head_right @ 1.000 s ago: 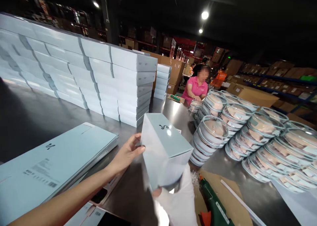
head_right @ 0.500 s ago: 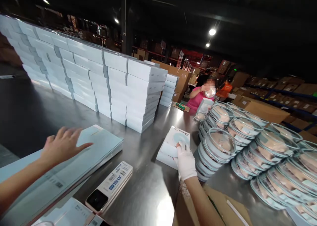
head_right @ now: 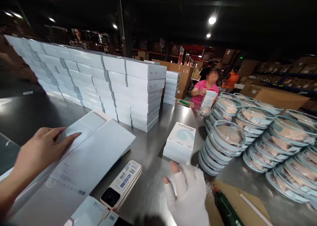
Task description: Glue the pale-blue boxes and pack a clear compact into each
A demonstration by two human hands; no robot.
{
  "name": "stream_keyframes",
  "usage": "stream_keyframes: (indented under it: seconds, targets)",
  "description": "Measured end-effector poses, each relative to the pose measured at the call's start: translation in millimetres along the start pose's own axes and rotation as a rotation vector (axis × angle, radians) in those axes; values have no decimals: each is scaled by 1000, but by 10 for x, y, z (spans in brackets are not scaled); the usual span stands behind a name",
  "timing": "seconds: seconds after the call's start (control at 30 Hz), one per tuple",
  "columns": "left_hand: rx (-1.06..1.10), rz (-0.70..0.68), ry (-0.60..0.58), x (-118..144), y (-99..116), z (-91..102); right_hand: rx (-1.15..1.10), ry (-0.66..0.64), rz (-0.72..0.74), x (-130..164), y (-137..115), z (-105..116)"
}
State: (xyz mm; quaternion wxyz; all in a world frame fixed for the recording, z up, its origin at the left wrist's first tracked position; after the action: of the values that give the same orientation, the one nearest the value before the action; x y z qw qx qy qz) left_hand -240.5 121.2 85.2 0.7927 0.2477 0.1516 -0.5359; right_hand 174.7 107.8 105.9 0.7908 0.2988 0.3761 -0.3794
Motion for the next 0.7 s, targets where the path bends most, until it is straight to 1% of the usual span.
stream_keyframes:
  seconds: [0.07,0.1,0.13,0.17,0.2,0.23,0.27,0.3,0.37,0.4,0.43,0.47,0.5,0.53,0.57,0.6,0.63,0.67,0.7]
  targets:
    - [62,-136,38,209,388,251,72,99,50,-33,-239,172]
    - [165,-289,98,352,611,363,83,124,49,-33,-322,217]
    - [291,-470,106,510,827,438,70,122,41,-19,-378,234]
    - [393,-581,76,654,997,477,32,93,23,10,-407,229]
    - [460,-658,50,775,1134,494,-34,33,-28,51,-401,207]
    - [516,-709,37,863,1238,497,-138,-59,-114,103,-362,173]
    - [559,-731,28,915,1315,483,-292,-183,-227,166,-305,129]
    - [598,-737,17,936,1373,456,-495,-334,-361,235,-243,82]
    - [673,-707,-35,922,1459,366,-988,-643,-616,355,-175,33]
    - [697,-682,-79,909,1499,308,-1204,-730,-716,371,-155,57]
    - [713,-672,-126,909,1543,254,-1355,-753,-800,353,-124,104]
    - [719,-688,-174,926,1597,210,-1432,-715,-876,308,-74,163]
    - [722,-733,-228,961,1661,178,-1449,-652,-932,251,-18,226]
    - [723,-796,-296,1006,1731,157,-1418,-582,-959,189,38,291]
    - [724,-864,-389,1054,1804,143,-1352,-538,-945,131,83,354]
    - [726,-906,-499,1088,1872,133,-1266,-536,-890,82,111,409]
    - [728,-912,-619,1100,1932,124,-1160,-547,-822,52,137,456]
    - [738,-881,-720,1083,1985,117,-1046,-522,-754,34,171,502]
    - [767,-824,-789,1037,2034,109,-939,-455,-703,31,215,548]
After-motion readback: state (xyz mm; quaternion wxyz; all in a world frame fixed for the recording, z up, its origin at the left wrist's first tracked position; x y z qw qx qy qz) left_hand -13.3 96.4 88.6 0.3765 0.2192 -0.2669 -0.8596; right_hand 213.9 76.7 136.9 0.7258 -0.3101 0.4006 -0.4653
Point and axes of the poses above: each hand's wrist, its own x-axis away from the middle knuckle, its own z-axis out of the back of the hand, y = z × x, the point moved 4 cm from there along -x, towards the middle knuckle, and after that the axes turned 2 degrees about -z, right-handed, at the moved point
